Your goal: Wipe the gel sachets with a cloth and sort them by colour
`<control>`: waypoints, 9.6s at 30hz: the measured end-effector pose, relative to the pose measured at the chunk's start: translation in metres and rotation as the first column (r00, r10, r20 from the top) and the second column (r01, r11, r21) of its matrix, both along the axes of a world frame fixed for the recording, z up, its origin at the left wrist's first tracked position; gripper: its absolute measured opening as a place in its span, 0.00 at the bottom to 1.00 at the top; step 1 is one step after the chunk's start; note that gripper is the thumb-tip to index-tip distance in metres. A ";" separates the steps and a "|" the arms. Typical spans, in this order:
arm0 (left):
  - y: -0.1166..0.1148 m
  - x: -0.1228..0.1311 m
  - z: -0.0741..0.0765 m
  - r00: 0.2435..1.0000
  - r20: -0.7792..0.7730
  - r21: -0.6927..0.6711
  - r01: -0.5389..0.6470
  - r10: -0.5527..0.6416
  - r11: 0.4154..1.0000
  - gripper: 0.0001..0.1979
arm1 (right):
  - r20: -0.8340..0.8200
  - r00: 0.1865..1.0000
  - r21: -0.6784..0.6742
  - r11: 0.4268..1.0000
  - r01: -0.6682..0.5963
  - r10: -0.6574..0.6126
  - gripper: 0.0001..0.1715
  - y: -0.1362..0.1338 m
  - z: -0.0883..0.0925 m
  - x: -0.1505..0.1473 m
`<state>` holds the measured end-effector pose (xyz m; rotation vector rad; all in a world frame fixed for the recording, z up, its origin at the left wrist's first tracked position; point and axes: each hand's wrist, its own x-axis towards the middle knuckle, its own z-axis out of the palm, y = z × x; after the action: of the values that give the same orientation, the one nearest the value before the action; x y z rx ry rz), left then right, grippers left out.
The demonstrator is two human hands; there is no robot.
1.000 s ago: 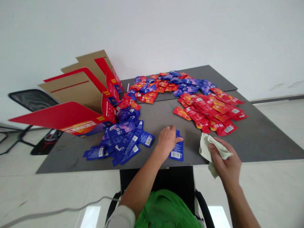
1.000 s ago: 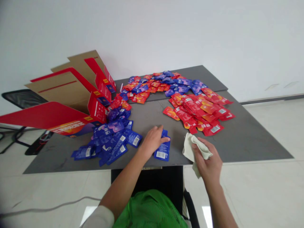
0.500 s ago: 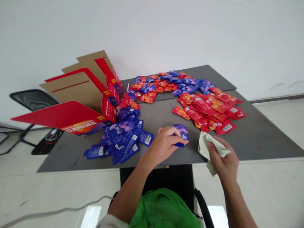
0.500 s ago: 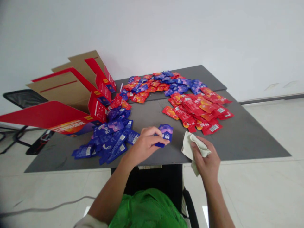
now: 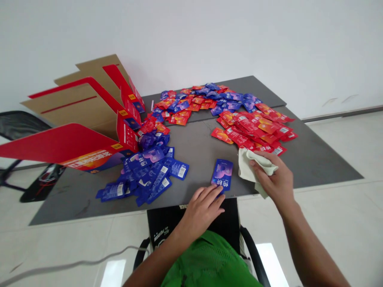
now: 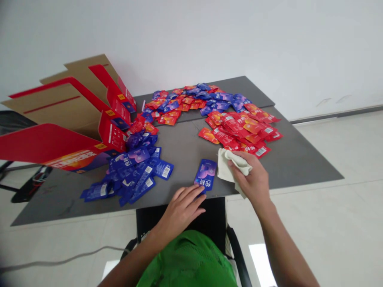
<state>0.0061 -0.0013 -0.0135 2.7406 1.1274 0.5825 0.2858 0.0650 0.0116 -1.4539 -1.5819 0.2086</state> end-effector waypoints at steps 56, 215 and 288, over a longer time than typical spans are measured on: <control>-0.006 0.016 -0.034 0.971 0.214 -0.050 -0.099 0.108 0.994 0.15 | 0.553 0.708 -0.180 0.893 -0.413 0.439 0.23 0.099 0.000 -0.035; 0.104 -0.122 0.062 0.781 0.312 0.221 -0.613 0.541 0.759 0.14 | -0.143 0.958 -0.329 0.924 0.192 -0.250 0.40 -0.007 -0.026 0.002; 0.090 0.021 0.049 0.993 -0.013 0.051 0.117 -0.116 0.992 0.18 | -0.197 0.970 -0.169 0.980 0.110 -0.143 0.33 -0.001 -0.042 0.007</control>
<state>0.0271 0.0882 0.0358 2.8328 0.9594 0.5904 0.2927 0.0641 -0.0307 -1.5931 -1.3222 0.4050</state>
